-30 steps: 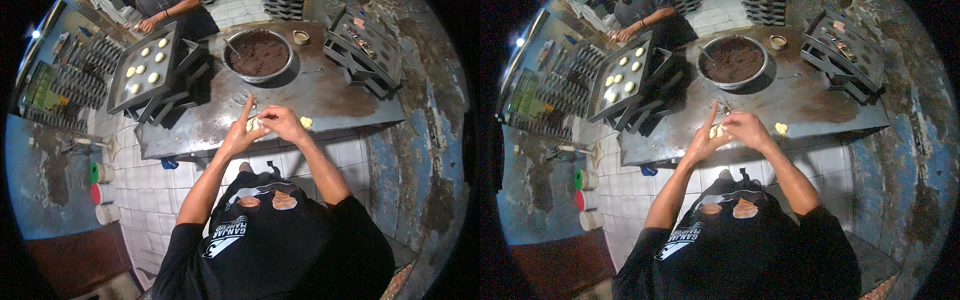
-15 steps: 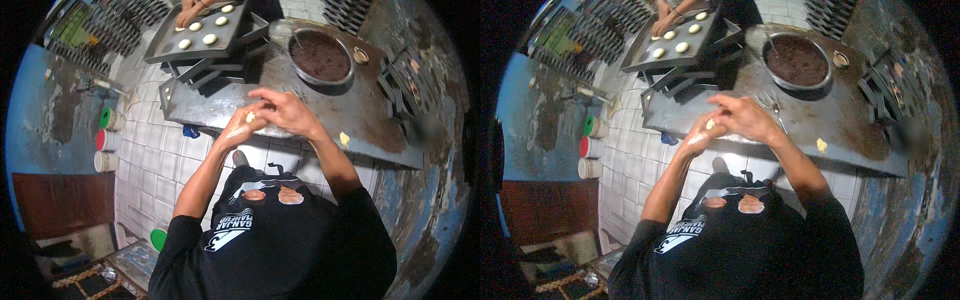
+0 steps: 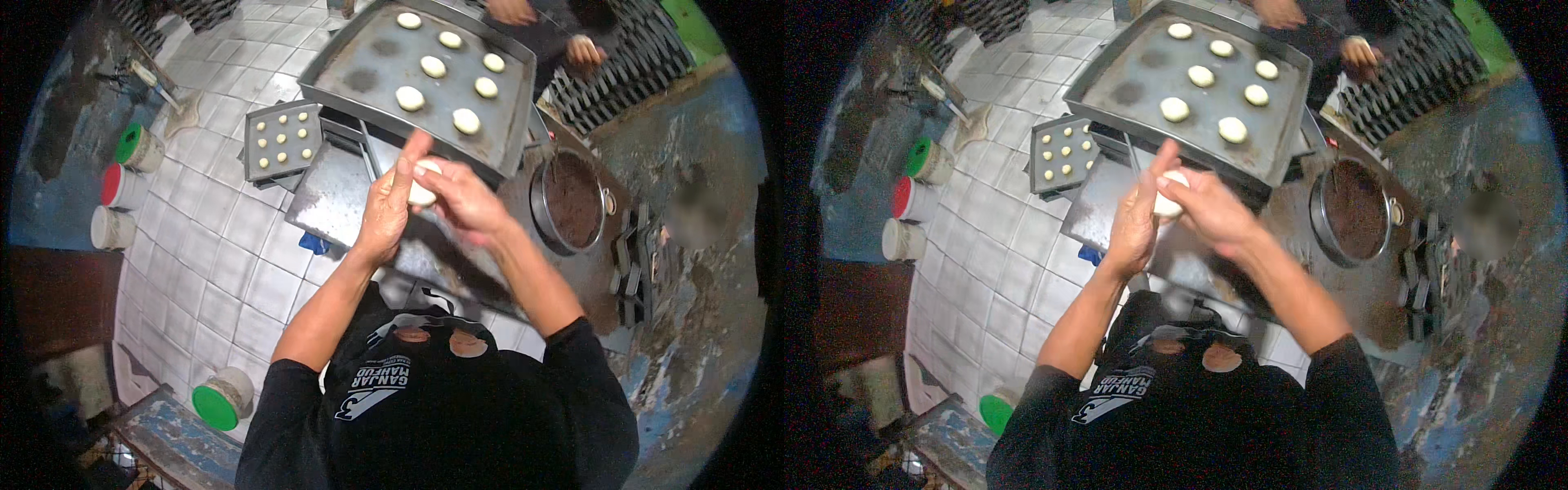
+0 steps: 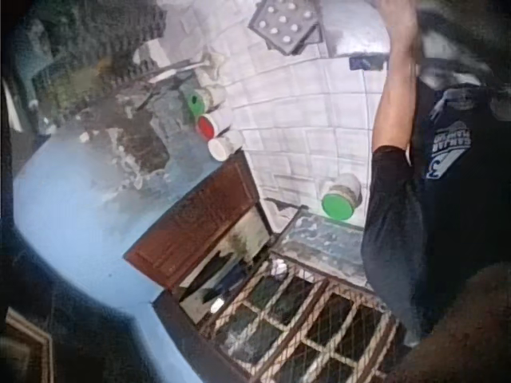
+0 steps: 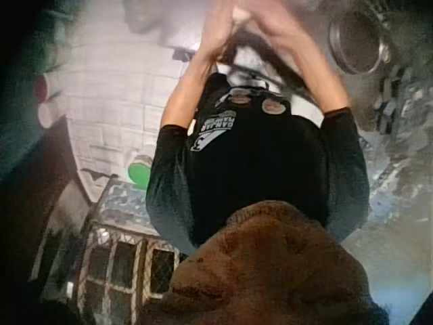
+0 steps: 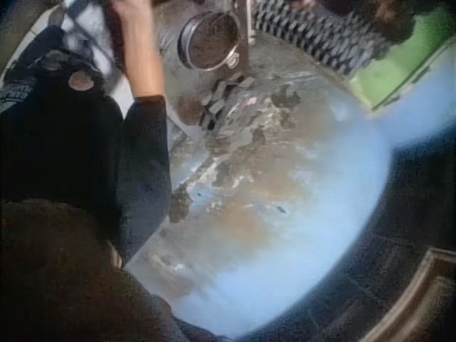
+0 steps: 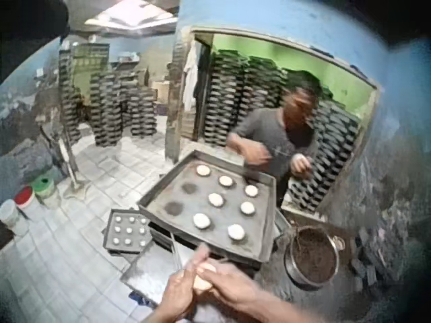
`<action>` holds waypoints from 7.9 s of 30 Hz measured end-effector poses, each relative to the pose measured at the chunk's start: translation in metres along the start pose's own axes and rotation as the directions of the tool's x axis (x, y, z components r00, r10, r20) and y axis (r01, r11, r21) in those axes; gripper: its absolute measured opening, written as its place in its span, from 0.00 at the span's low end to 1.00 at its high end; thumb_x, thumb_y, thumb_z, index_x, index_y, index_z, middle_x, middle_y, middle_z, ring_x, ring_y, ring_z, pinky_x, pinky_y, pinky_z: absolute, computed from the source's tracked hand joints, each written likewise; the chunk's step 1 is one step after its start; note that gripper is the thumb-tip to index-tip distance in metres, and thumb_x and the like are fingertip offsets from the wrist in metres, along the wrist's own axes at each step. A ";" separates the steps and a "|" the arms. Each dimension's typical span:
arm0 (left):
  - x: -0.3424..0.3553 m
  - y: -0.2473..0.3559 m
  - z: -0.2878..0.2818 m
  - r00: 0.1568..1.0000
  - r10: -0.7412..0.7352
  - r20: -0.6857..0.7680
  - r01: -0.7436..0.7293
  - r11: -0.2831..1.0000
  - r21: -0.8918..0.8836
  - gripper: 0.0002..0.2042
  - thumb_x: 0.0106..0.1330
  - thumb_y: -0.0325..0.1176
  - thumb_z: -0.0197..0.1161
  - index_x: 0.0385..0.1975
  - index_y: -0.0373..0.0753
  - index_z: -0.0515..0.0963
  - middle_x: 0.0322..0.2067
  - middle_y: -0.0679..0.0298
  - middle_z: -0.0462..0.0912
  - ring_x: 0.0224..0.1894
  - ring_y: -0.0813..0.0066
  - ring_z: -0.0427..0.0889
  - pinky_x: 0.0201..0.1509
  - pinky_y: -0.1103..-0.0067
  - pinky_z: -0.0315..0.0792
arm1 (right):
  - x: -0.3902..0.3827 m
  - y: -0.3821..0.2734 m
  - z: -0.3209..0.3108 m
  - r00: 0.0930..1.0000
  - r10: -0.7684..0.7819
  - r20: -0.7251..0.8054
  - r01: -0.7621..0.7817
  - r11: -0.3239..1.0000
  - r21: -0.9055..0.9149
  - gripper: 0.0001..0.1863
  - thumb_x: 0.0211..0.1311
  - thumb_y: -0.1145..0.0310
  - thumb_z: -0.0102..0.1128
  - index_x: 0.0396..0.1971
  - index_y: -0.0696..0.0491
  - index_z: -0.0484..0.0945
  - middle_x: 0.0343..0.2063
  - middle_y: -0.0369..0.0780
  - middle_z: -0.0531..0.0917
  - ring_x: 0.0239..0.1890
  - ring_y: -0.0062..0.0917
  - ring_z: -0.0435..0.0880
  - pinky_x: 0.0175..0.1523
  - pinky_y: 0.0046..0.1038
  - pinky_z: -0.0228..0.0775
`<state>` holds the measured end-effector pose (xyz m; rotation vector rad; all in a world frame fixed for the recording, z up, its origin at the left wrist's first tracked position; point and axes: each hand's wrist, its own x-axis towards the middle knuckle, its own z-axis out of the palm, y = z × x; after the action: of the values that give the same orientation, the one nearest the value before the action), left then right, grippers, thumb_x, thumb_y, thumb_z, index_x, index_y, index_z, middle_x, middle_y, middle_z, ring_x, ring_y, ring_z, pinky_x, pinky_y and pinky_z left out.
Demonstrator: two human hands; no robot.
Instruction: The person fills dough with a chocolate mixture using a spoon and then rolls the dough into buns by hand, placing them onto metal trays.
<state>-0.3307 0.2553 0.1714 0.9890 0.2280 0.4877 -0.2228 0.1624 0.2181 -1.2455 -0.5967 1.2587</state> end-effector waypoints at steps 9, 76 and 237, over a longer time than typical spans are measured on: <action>-0.016 0.033 -0.195 0.855 0.108 -0.507 0.064 0.949 0.310 0.20 0.74 0.29 0.53 0.64 0.32 0.69 0.59 0.53 0.77 0.56 0.70 0.78 0.61 0.74 0.72 | 0.275 -0.010 -0.047 0.919 -0.343 0.196 0.135 -0.193 -0.972 0.25 0.71 0.55 0.56 0.52 0.65 0.74 0.58 0.56 0.76 0.60 0.48 0.75 0.64 0.42 0.66; 0.198 0.067 -0.037 0.572 0.199 0.795 -0.802 -0.067 0.594 0.17 0.65 0.47 0.64 0.29 0.37 0.79 0.29 0.50 0.81 0.36 0.47 0.82 0.37 0.58 0.75 | -0.037 0.066 0.001 0.791 -0.540 -0.287 -0.063 0.396 -0.916 0.10 0.64 0.65 0.61 0.36 0.57 0.83 0.36 0.47 0.86 0.41 0.43 0.85 0.49 0.39 0.75; -0.157 -0.234 0.283 0.857 -0.296 0.421 -0.289 0.402 0.869 0.24 0.61 0.33 0.68 0.59 0.39 0.77 0.61 0.54 0.78 0.63 0.52 0.77 0.67 0.66 0.70 | -0.422 0.135 -0.193 0.646 -0.763 0.013 0.441 0.359 -0.823 0.09 0.69 0.74 0.57 0.45 0.59 0.81 0.40 0.42 0.85 0.46 0.25 0.84 0.48 0.31 0.78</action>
<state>-0.2864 -0.1383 0.1209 2.2215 -0.0314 -0.0067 -0.2199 -0.3168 0.1544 -1.6639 -1.2651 0.0012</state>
